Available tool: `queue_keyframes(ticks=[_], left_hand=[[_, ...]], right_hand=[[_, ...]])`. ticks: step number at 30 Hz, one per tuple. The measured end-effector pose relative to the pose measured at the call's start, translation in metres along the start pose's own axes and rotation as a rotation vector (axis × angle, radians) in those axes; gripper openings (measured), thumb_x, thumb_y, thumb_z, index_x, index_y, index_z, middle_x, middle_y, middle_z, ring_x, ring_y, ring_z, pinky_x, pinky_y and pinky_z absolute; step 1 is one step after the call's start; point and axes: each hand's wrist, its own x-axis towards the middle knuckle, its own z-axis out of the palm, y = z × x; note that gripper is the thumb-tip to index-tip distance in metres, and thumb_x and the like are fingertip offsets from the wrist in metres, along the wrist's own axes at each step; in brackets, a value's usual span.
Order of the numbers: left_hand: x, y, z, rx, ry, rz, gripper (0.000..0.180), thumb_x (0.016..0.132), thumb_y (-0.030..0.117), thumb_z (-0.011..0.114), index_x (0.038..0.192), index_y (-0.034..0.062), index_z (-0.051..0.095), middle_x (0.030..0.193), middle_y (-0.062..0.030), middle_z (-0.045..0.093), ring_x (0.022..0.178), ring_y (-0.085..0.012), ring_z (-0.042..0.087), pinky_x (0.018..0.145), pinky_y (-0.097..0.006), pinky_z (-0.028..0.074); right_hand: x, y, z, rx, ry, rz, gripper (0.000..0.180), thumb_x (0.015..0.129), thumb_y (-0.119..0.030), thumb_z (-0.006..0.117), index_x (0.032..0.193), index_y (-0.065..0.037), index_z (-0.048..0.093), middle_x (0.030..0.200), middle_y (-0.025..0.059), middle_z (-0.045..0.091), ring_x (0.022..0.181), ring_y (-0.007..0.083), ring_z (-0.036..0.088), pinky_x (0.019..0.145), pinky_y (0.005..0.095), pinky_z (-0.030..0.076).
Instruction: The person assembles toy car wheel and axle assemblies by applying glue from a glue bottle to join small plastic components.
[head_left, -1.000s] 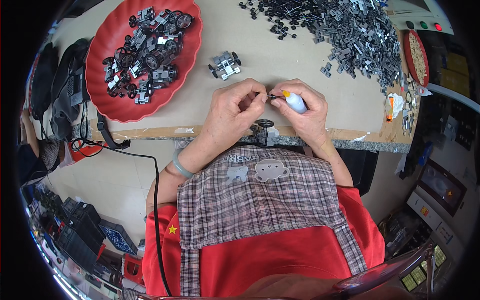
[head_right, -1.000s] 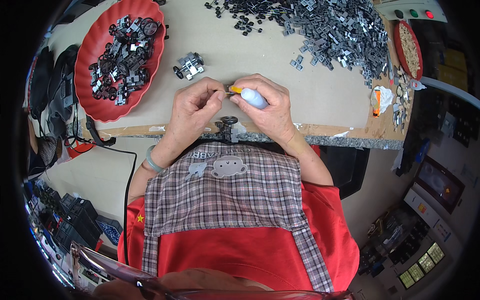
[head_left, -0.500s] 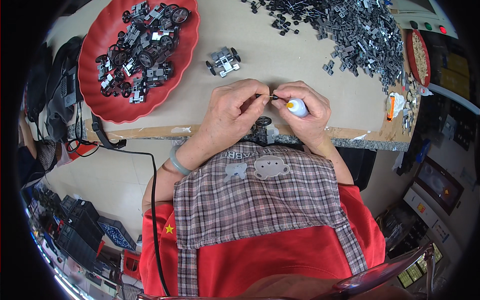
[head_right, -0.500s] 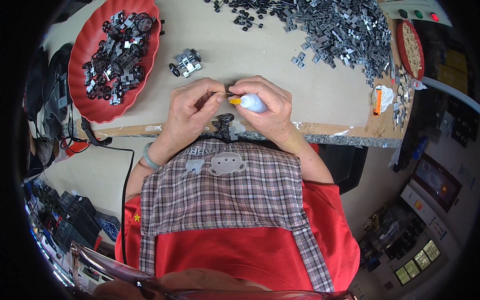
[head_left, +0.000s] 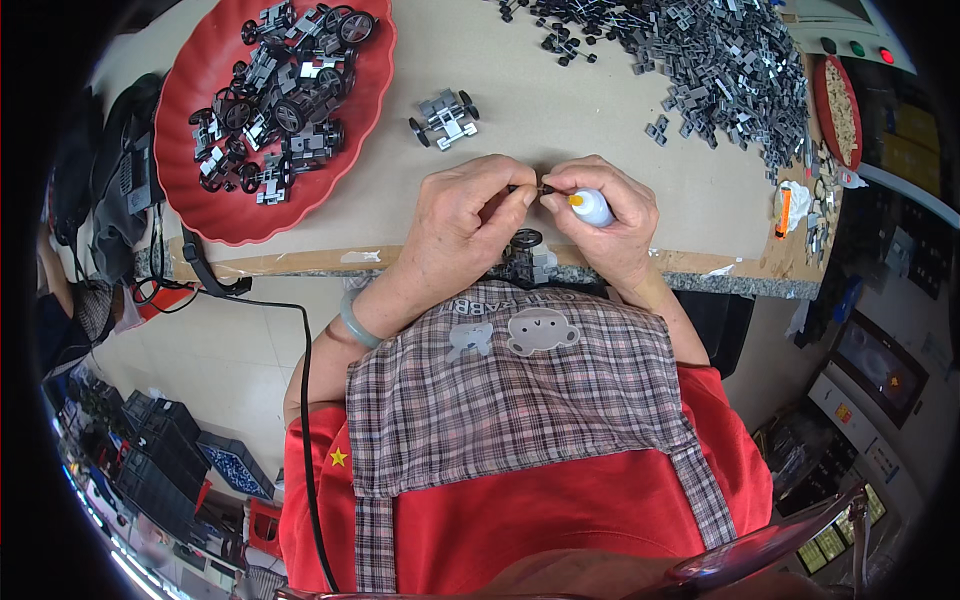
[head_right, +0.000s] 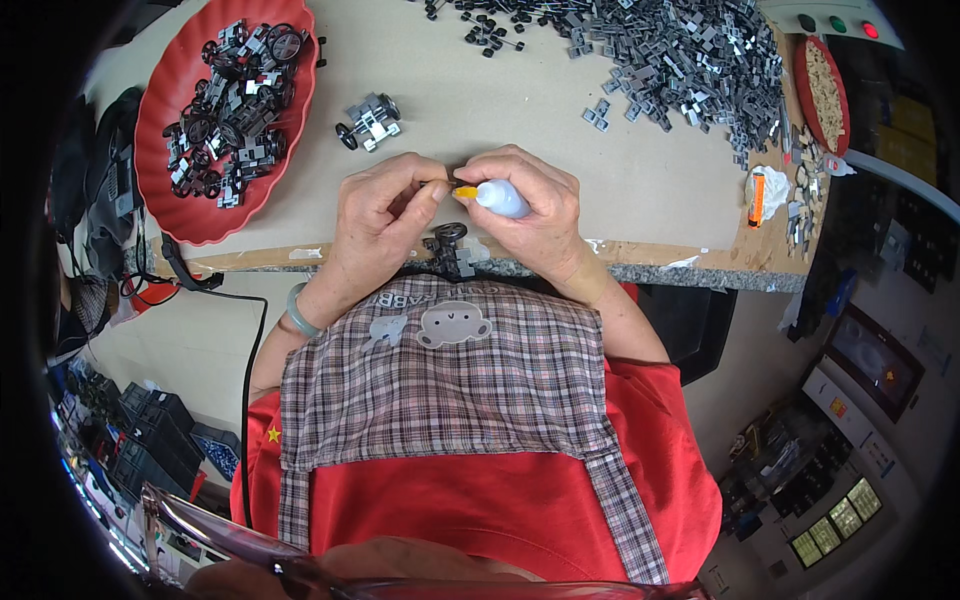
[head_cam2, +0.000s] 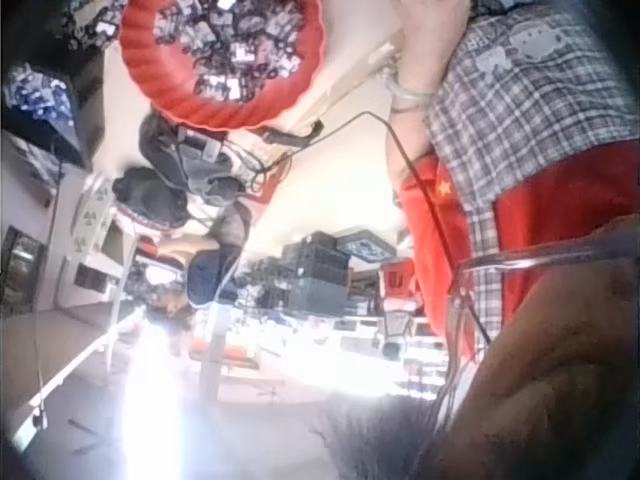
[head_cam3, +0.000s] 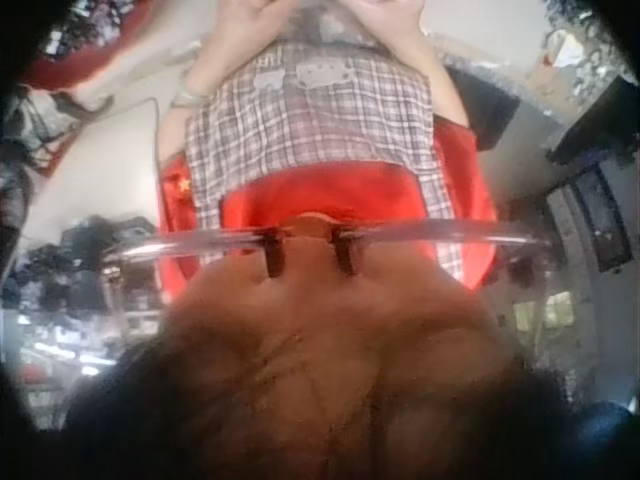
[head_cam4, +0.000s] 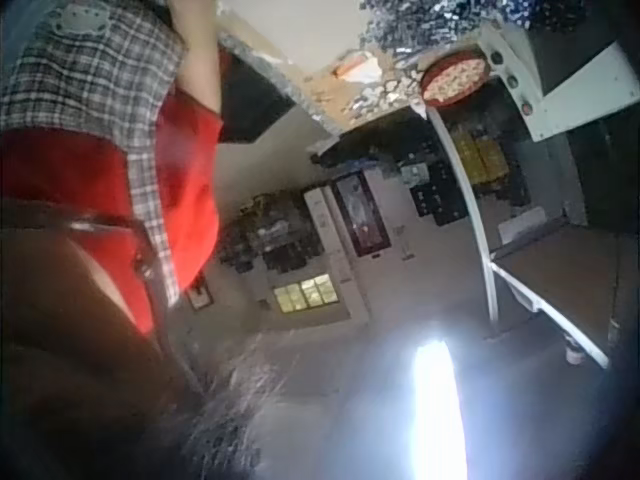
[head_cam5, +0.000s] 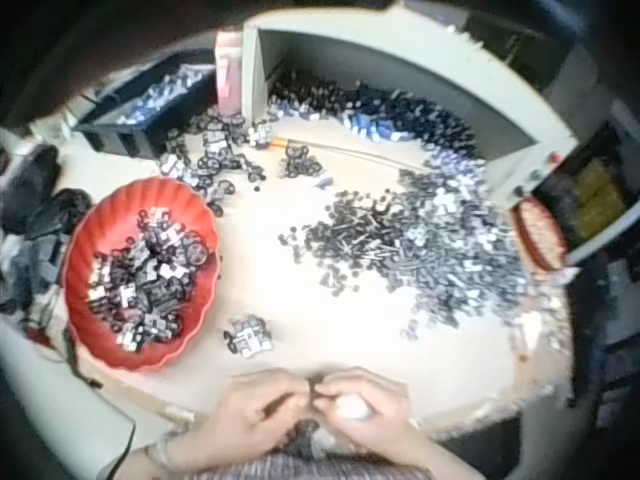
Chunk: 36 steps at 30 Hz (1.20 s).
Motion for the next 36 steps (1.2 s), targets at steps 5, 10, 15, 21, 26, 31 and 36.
queue_keyframes(ticks=[5,10,15,21,26,31,36], left_hand=[[0.0,0.001,-0.003,-0.011,-0.003,-0.049,0.007,0.082,0.001,0.062,0.088,-0.0009,0.061,0.069,-0.0072,0.059,0.052,-0.0114,0.052,0.048,-0.026,0.04],[0.0,-0.005,-0.002,-0.078,-0.067,-0.112,0.013,0.081,0.005,0.067,0.093,0.0015,0.063,0.069,-0.0039,0.06,0.052,-0.0073,0.052,0.047,-0.024,0.04],[-0.001,0.005,-0.01,-0.059,-0.062,-0.163,0.02,0.081,0.004,0.067,0.101,0.0039,0.064,0.074,-0.0036,0.06,0.053,-0.007,0.053,0.047,-0.024,0.041],[-0.003,0.011,-0.027,0.216,-0.302,0.237,0.035,0.072,-0.006,0.062,0.105,0.0065,0.067,0.102,-0.0086,0.06,0.088,-0.0181,0.057,0.069,-0.027,0.047],[-0.009,0.015,-0.011,0.31,-0.53,0.372,0.028,0.069,-0.001,0.063,0.096,0.0059,0.068,0.101,-0.0026,0.061,0.103,-0.0196,0.052,0.08,-0.031,0.047],[-0.006,0.01,-0.012,0.358,-0.522,0.314,0.019,0.07,0.002,0.068,0.088,0.0031,0.062,0.095,-0.0027,0.062,0.094,-0.0193,0.056,0.075,-0.031,0.048],[-0.002,0.008,-0.019,-0.035,-0.172,-0.236,0.016,0.083,0.001,0.066,0.094,0.0018,0.054,0.093,-0.0057,0.064,0.076,-0.0114,0.062,0.06,-0.024,0.051]], right_hand=[[0.008,-0.01,0.0,-0.017,0.031,-0.009,0.024,0.067,0.004,0.072,0.089,-0.003,0.066,0.086,0.0086,0.068,0.076,0.0182,0.067,0.067,0.0276,0.054],[0.009,-0.01,-0.006,-0.055,0.011,-0.057,0.024,0.067,0.005,0.071,0.089,-0.004,0.066,0.086,0.0082,0.067,0.078,0.0169,0.067,0.069,0.0282,0.055],[0.009,-0.005,-0.018,-0.089,0.027,-0.031,0.025,0.064,0.005,0.072,0.086,-0.004,0.066,0.087,0.0087,0.067,0.079,0.0169,0.066,0.069,0.0282,0.054],[0.003,0.003,-0.027,0.012,0.141,0.144,0.018,0.075,0.006,0.069,0.089,-0.003,0.062,0.09,0.0077,0.068,0.083,0.013,0.065,0.073,0.0243,0.051],[0.005,0.006,-0.022,0.156,0.141,0.135,0.018,0.076,0.006,0.068,0.09,-0.003,0.061,0.094,0.0098,0.067,0.085,0.0139,0.065,0.074,0.0253,0.052],[0.002,0.003,-0.025,0.192,0.128,0.235,0.017,0.077,0.006,0.068,0.091,-0.002,0.06,0.095,0.0104,0.067,0.086,0.0133,0.064,0.076,0.0263,0.051],[0.002,-0.001,-0.026,0.282,0.145,0.362,0.016,0.079,0.003,0.068,0.091,-0.002,0.06,0.094,0.01,0.066,0.087,0.0128,0.062,0.077,0.0267,0.05]])
